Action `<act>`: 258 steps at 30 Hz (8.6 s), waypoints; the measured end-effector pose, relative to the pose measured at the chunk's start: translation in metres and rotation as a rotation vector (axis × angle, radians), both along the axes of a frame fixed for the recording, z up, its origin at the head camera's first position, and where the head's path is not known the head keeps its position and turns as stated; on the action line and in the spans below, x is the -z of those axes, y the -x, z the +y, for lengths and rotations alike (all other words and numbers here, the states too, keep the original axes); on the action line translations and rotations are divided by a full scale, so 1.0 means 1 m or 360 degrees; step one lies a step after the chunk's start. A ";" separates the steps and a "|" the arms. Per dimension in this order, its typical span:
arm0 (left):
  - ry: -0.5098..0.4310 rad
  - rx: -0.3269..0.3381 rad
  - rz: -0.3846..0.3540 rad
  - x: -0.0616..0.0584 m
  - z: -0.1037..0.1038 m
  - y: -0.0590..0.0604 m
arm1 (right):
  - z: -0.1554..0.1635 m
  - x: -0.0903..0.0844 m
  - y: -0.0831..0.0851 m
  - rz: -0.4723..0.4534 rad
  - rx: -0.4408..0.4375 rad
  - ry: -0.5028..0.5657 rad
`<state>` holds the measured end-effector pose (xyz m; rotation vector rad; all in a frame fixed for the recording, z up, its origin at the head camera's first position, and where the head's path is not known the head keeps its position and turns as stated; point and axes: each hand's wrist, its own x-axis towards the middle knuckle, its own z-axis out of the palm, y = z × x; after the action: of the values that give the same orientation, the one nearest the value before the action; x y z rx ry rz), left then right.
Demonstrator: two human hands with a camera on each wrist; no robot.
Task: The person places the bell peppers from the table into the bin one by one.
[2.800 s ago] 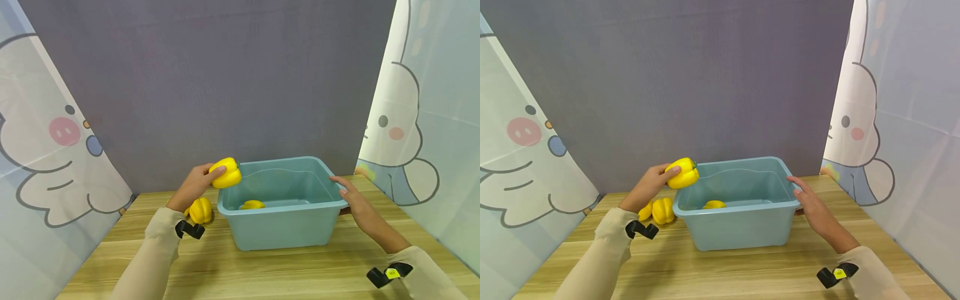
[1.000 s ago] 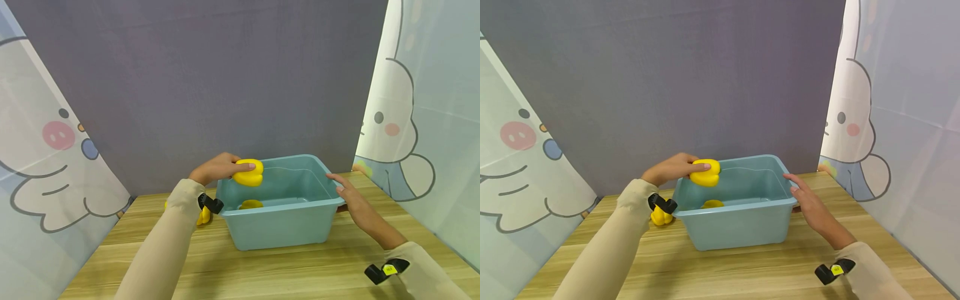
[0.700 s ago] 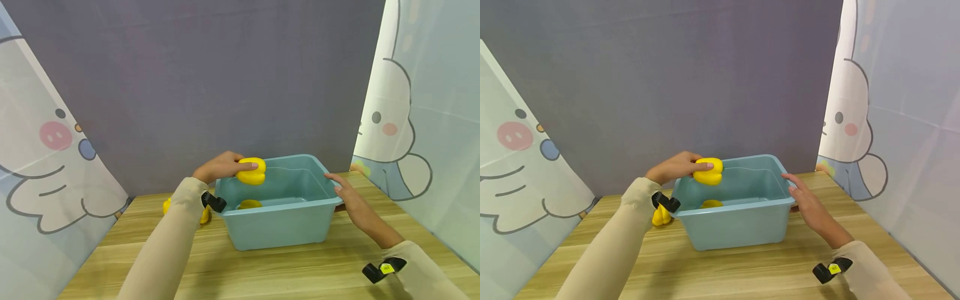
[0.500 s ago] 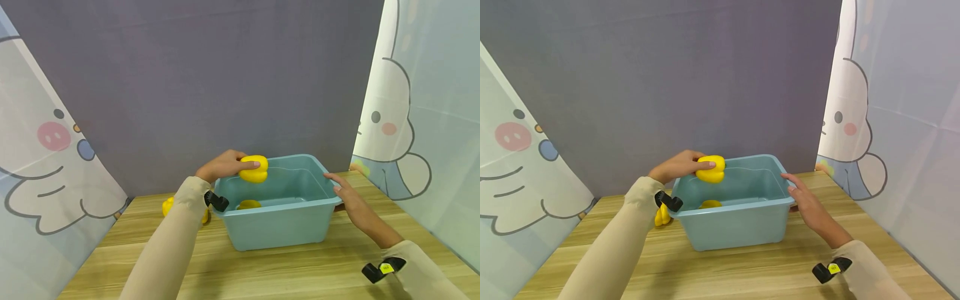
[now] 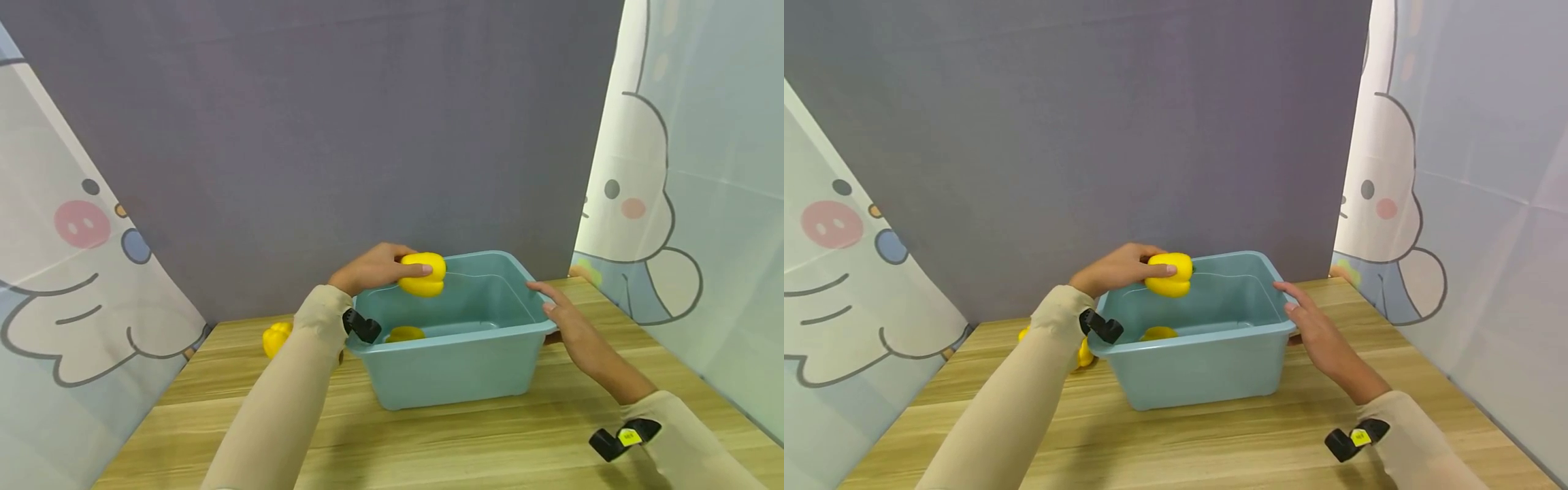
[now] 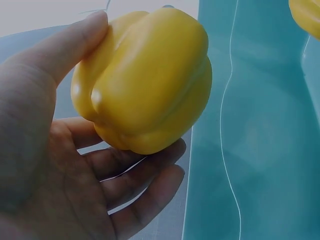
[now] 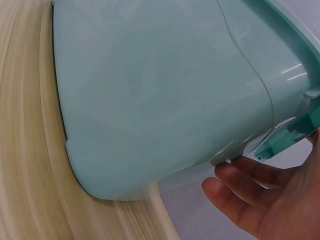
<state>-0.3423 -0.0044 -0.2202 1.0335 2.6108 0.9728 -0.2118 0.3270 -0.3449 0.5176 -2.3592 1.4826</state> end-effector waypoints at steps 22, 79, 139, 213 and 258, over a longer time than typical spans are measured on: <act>0.0124 0.0029 0.0018 0.000 0.021 -0.001 | 0.000 0.000 0.000 0.0004 0.0015 -0.0020; -0.0304 0.0022 -0.0068 -0.010 -0.056 -0.011 | 0.003 0.002 -0.002 0.0035 0.0016 -0.0036; -0.0779 -0.0328 -0.0048 0.080 -0.135 -0.039 | 0.001 0.004 -0.002 0.0033 0.0008 0.0026; 0.0011 -0.1260 0.0502 0.151 -0.167 -0.016 | 0.001 0.005 0.000 0.0010 0.0014 0.0075; 0.0239 -0.0971 0.0237 0.161 -0.151 -0.018 | 0.000 0.003 -0.002 0.0025 -0.0004 0.0066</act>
<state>-0.3242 -0.1551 -0.3816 0.2727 3.1423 0.7975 -0.2100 0.3274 -0.3476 0.5205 -2.3115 1.5200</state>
